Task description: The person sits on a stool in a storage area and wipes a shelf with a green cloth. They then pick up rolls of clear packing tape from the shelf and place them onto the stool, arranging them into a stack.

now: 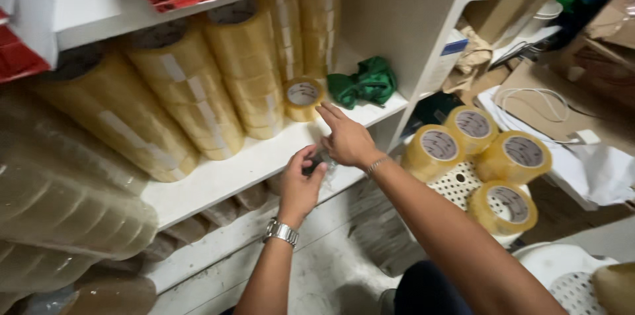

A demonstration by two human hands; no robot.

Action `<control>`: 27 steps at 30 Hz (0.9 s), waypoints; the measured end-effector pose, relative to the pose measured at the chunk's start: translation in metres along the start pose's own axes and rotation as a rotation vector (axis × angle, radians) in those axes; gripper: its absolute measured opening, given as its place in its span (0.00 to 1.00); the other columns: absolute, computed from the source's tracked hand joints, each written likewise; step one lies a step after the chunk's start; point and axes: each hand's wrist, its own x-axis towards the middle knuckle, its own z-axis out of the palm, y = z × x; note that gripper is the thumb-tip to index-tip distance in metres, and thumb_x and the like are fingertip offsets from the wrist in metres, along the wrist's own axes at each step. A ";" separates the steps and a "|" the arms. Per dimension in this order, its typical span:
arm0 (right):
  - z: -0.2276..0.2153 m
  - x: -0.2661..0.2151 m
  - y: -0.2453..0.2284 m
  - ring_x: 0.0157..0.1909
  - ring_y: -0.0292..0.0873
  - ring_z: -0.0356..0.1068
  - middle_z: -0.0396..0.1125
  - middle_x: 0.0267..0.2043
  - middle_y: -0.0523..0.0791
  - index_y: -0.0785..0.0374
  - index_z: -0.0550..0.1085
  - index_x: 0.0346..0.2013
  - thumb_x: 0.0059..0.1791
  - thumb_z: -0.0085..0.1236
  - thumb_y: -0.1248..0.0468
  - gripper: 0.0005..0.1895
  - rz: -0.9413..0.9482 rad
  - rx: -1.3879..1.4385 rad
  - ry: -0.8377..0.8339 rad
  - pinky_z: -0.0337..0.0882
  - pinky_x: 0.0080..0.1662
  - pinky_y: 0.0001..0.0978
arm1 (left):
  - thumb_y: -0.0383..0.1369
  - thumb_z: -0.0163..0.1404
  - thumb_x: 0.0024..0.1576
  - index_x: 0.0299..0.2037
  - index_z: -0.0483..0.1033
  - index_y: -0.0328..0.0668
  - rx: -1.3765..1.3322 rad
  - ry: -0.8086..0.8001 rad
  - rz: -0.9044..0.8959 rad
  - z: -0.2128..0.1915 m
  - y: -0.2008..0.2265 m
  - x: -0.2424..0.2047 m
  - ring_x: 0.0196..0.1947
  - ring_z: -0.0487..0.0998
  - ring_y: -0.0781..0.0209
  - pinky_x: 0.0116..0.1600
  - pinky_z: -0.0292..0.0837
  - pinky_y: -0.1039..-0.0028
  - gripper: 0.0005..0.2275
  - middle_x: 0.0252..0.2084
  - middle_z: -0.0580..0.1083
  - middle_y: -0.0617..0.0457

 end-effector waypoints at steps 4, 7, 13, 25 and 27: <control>0.015 0.035 -0.015 0.67 0.60 0.65 0.53 0.76 0.47 0.56 0.58 0.72 0.48 0.54 0.60 0.37 0.009 -0.070 -0.074 0.72 0.60 0.60 | 0.35 0.60 0.54 0.60 0.76 0.47 -0.037 0.034 -0.043 -0.008 0.003 0.002 0.55 0.79 0.46 0.50 0.80 0.66 0.22 0.56 0.78 0.44; 0.027 0.055 -0.023 0.65 0.62 0.67 0.60 0.70 0.51 0.53 0.61 0.70 0.51 0.51 0.59 0.32 0.047 -0.122 -0.123 0.72 0.60 0.60 | 0.34 0.59 0.54 0.60 0.75 0.46 -0.065 0.045 -0.042 -0.016 0.008 -0.001 0.53 0.79 0.43 0.53 0.78 0.61 0.22 0.55 0.77 0.42; 0.042 0.071 -0.019 0.57 0.58 0.74 0.71 0.59 0.51 0.58 0.71 0.63 0.50 0.53 0.57 0.26 0.146 -0.263 -0.018 0.74 0.57 0.54 | 0.36 0.59 0.53 0.59 0.76 0.51 -0.079 0.044 -0.042 -0.026 0.017 -0.001 0.54 0.79 0.47 0.55 0.77 0.63 0.21 0.54 0.78 0.48; 0.028 0.024 0.016 0.54 0.60 0.73 0.69 0.54 0.47 0.48 0.72 0.55 0.50 0.47 0.65 0.19 0.080 -0.062 0.084 0.74 0.56 0.53 | 0.36 0.60 0.54 0.60 0.75 0.47 -0.179 0.074 -0.100 -0.013 -0.015 0.009 0.54 0.79 0.46 0.57 0.75 0.61 0.23 0.55 0.78 0.43; 0.020 0.007 0.022 0.53 0.62 0.73 0.68 0.54 0.50 0.51 0.71 0.54 0.50 0.50 0.64 0.17 0.026 -0.032 0.099 0.74 0.54 0.57 | 0.35 0.60 0.55 0.63 0.71 0.39 -0.244 0.088 -0.107 -0.008 -0.018 0.011 0.54 0.78 0.40 0.58 0.74 0.56 0.25 0.55 0.76 0.35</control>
